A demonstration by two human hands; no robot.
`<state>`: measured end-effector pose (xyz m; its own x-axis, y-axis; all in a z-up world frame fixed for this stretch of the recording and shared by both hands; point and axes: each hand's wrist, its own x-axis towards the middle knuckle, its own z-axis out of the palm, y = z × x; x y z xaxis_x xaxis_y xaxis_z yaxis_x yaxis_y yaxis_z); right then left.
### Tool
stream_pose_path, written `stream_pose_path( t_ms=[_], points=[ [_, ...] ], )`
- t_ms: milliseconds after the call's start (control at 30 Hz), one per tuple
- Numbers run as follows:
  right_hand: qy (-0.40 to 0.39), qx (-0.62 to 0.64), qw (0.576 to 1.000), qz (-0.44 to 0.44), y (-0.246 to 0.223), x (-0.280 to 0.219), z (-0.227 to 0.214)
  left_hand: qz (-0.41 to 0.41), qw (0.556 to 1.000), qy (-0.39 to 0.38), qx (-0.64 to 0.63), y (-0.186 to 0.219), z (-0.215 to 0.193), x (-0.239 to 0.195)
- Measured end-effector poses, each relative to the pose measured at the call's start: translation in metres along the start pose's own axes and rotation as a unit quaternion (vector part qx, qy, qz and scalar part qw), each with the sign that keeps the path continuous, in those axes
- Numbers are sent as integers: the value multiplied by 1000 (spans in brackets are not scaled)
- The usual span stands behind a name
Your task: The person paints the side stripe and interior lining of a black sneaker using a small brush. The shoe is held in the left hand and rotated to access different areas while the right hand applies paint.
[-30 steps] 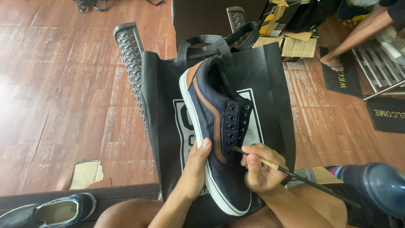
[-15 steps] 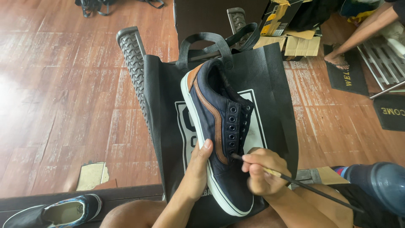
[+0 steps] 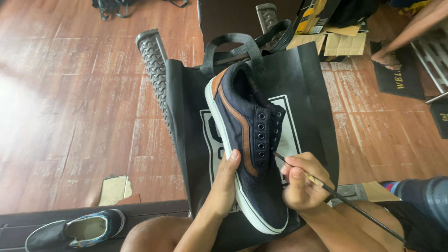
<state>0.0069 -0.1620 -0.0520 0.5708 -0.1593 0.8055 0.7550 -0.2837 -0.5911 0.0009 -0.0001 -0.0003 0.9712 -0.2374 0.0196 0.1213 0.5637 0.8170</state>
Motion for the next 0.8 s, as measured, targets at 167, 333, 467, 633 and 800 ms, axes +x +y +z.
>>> stream_pose_path(
  t_ms=[167,333,467,633,800],
  points=[
    [-60,32,997,-21,3,1,-1,-24,999,10,28,-5,-6,-1],
    [3,-16,1000,8,2,1,-3,-9,1000,4,23,-4,-3,-1],
    [-67,1,998,-7,-7,7,-1,1,1000,-4,10,-4,-1,-1],
    [-23,-16,1000,-4,-5,7,-2,6,1000,-6,-11,-2,1,0],
    [-23,5,1000,-13,3,5,-3,33,999,-21,-38,-4,4,1]
  ],
)
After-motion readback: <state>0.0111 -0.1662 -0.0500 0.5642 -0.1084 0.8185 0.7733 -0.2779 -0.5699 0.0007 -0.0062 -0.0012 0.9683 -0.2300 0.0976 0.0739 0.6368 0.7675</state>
